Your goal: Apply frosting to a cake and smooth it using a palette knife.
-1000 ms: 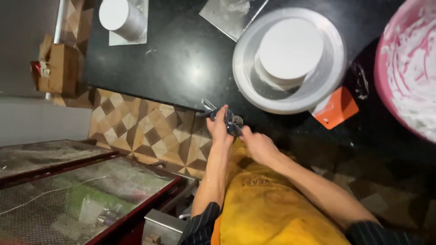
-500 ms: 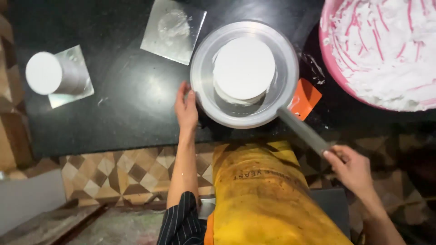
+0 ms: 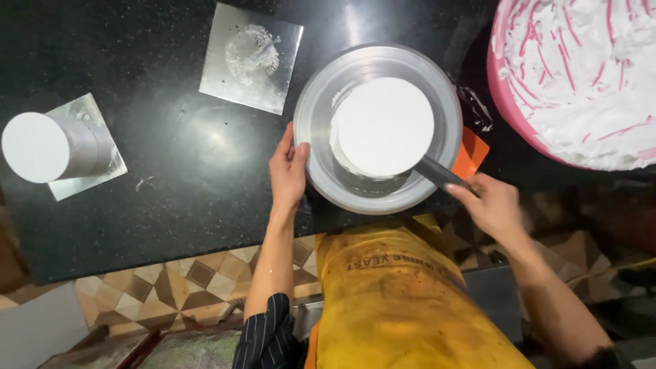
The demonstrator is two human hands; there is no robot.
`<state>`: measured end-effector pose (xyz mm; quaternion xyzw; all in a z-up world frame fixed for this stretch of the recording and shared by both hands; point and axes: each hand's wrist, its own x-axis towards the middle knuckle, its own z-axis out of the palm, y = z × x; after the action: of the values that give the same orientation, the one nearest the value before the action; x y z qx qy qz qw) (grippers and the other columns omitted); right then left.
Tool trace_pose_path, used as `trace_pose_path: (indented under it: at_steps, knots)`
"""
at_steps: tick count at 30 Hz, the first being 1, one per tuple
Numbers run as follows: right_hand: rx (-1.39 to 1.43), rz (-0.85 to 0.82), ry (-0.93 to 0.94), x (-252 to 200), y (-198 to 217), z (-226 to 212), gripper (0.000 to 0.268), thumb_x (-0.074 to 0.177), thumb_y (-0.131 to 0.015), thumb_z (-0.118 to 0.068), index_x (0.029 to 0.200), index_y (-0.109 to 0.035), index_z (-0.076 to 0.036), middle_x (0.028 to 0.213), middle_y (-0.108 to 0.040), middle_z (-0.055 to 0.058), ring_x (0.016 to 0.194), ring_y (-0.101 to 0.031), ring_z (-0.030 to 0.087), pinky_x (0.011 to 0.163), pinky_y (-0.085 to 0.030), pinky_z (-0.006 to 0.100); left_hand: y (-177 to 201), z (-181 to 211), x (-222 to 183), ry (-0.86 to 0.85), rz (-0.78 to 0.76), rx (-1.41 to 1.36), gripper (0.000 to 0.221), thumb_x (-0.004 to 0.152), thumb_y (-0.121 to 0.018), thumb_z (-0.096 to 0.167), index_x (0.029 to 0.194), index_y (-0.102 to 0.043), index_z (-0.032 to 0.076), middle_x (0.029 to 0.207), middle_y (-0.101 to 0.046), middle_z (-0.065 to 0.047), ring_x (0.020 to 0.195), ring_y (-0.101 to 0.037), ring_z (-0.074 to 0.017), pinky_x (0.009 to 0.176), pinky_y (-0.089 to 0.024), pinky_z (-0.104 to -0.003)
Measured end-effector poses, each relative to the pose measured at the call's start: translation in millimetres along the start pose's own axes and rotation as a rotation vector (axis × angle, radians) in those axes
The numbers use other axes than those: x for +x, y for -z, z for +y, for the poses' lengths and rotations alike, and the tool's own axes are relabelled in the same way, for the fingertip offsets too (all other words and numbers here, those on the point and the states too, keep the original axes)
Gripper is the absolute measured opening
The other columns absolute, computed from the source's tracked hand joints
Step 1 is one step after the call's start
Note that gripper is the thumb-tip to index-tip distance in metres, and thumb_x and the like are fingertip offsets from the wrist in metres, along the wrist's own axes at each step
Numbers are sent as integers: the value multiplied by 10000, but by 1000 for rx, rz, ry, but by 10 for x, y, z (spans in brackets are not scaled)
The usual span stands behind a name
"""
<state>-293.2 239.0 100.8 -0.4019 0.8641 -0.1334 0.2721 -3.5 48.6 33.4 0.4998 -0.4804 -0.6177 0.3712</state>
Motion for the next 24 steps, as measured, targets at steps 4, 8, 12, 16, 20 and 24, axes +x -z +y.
trace_pose_path:
  at_steps: [4, 8, 12, 16, 20, 24]
  knots:
    - [158, 54, 3, 103, -198, -190, 377, 775, -760, -353, 848, -682, 9, 639, -638, 109, 550, -589, 148, 550, -471, 294, 98, -99, 55, 57, -37, 82, 548, 944, -621, 139, 1451, -455, 15, 873, -566, -47, 760, -492, -94, 707, -442, -220]
    - [154, 72, -63, 65, -182, -224, 387, 756, -775, -354, 829, -687, 17, 615, -631, 115, 529, -573, 140, 524, -459, 295, 410, -336, 312, 4, -83, 119, 477, 958, -572, 171, 1397, -488, 3, 947, -637, -54, 804, -567, -93, 743, -484, -213]
    - [233, 125, -37, 38, -225, -199, 375, 757, -770, -340, 832, -690, 19, 616, -641, 95, 529, -570, 106, 515, -450, 279, 947, -549, 1242, -333, 184, 515, 517, 962, -645, 228, 1357, -458, -48, 1291, -551, -224, 1191, -536, -307, 999, -414, -390]
    - [334, 155, -1, 40, -363, -116, 340, 773, -784, -284, 820, -681, 37, 633, -650, 71, 546, -543, 74, 511, -436, 248, 1198, -421, 1864, -290, 381, 954, 809, 769, -816, 364, 1355, -394, -2, 1369, -440, -242, 1246, -392, -408, 1023, -303, -517]
    - [431, 119, -13, 24, -454, -15, 267, 792, -767, -234, 813, -687, 19, 650, -658, 32, 546, -535, 46, 496, -425, 221, 935, -200, 1802, -57, 270, 1176, 997, 589, -882, 440, 1368, -364, 96, 1356, -407, -207, 1214, -370, -406, 932, -318, -562]
    - [466, 105, -8, 18, -498, 71, 257, 806, -759, -230, 784, -678, 14, 634, -641, 16, 537, -507, 37, 482, -399, 220, 590, -223, 1510, -169, 140, 1224, 1071, 527, -905, 465, 1394, -370, 135, 1307, -430, -218, 1138, -414, -405, 903, -359, -543]
